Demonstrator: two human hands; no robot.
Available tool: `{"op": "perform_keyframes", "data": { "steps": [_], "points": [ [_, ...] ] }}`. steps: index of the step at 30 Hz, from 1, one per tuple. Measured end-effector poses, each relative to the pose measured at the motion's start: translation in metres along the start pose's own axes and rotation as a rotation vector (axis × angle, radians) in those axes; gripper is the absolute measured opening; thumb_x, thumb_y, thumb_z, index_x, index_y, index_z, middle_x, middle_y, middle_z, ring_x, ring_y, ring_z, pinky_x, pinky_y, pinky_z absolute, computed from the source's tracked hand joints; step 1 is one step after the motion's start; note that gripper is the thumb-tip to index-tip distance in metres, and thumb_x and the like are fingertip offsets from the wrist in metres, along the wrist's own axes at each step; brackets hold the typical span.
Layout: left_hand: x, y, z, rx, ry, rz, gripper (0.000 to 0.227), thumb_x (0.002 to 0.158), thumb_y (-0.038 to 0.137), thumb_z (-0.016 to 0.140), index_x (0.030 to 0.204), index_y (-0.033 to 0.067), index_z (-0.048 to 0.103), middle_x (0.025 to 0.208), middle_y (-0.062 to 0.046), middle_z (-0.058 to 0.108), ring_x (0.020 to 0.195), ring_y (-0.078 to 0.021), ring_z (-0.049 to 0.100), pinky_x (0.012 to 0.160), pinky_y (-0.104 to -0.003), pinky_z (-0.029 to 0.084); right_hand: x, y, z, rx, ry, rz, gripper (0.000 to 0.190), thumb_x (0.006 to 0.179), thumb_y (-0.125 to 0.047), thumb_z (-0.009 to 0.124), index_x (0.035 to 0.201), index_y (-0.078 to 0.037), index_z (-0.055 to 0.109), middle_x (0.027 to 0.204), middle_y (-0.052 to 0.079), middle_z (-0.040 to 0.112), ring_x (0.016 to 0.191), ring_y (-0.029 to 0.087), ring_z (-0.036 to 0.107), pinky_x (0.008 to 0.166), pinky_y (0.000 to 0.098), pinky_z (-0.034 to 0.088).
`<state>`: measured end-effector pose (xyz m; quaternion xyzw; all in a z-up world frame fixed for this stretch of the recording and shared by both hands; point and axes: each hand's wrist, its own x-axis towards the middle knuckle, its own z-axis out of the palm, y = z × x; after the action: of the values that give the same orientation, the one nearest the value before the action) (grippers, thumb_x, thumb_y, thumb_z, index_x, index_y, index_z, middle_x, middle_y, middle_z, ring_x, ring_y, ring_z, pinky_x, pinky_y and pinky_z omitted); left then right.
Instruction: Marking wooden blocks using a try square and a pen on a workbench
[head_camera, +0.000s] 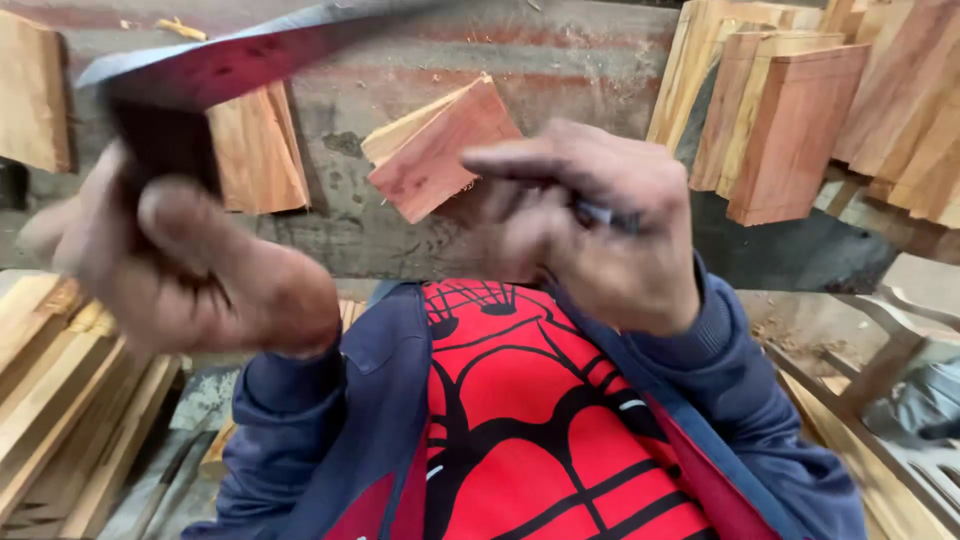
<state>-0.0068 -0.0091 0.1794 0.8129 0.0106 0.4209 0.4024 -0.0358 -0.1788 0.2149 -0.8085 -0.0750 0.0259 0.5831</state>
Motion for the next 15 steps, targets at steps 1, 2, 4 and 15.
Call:
{"op": "perform_keyframes", "data": {
  "steps": [1,2,4,15],
  "points": [
    [0.003,0.004,0.002,-0.009,0.011,0.016,0.024,0.095,0.021,0.047,0.097,-0.0025,0.054,0.083,-0.017,0.050,0.083,-0.0247,0.044,0.072,-0.036,0.040,0.000,-0.011,-0.002,-0.002,0.010,-0.019,0.024,0.083,0.009,0.046,0.100,0.004,0.061,0.073,0.009,0.062,0.066,0.016,0.060,0.066,0.0270,0.049],
    [0.007,0.009,0.006,-0.087,0.065,0.244,0.018,0.092,0.020,0.047,0.089,0.0029,0.052,0.082,-0.012,0.045,0.069,-0.0251,0.045,0.059,-0.036,0.038,0.000,-0.021,-0.005,-0.022,0.012,-0.073,0.044,0.076,-0.022,0.048,0.112,0.002,0.054,0.086,0.010,0.065,0.068,0.013,0.057,0.063,0.0248,0.046],
    [-0.002,0.014,0.009,-0.163,0.117,0.484,0.014,0.089,0.020,0.047,0.082,0.0082,0.051,0.081,-0.006,0.041,0.055,-0.0256,0.046,0.047,-0.036,0.036,-0.002,-0.032,-0.007,-0.038,0.020,-0.133,0.078,0.069,-0.054,0.050,0.123,0.001,0.048,0.099,0.011,0.068,0.070,0.010,0.053,0.060,0.0225,0.043],
    [-0.037,-0.099,0.056,0.321,-1.165,1.506,0.086,0.087,0.006,0.057,0.150,0.0306,0.005,0.145,-0.019,0.026,0.125,-0.0321,0.039,0.100,-0.045,0.036,-0.096,0.077,-0.066,0.078,0.772,0.128,0.022,0.097,-0.014,0.062,0.103,-0.006,0.043,0.088,0.018,0.060,0.054,0.014,0.045,0.040,0.0236,0.037]
  ]
}}
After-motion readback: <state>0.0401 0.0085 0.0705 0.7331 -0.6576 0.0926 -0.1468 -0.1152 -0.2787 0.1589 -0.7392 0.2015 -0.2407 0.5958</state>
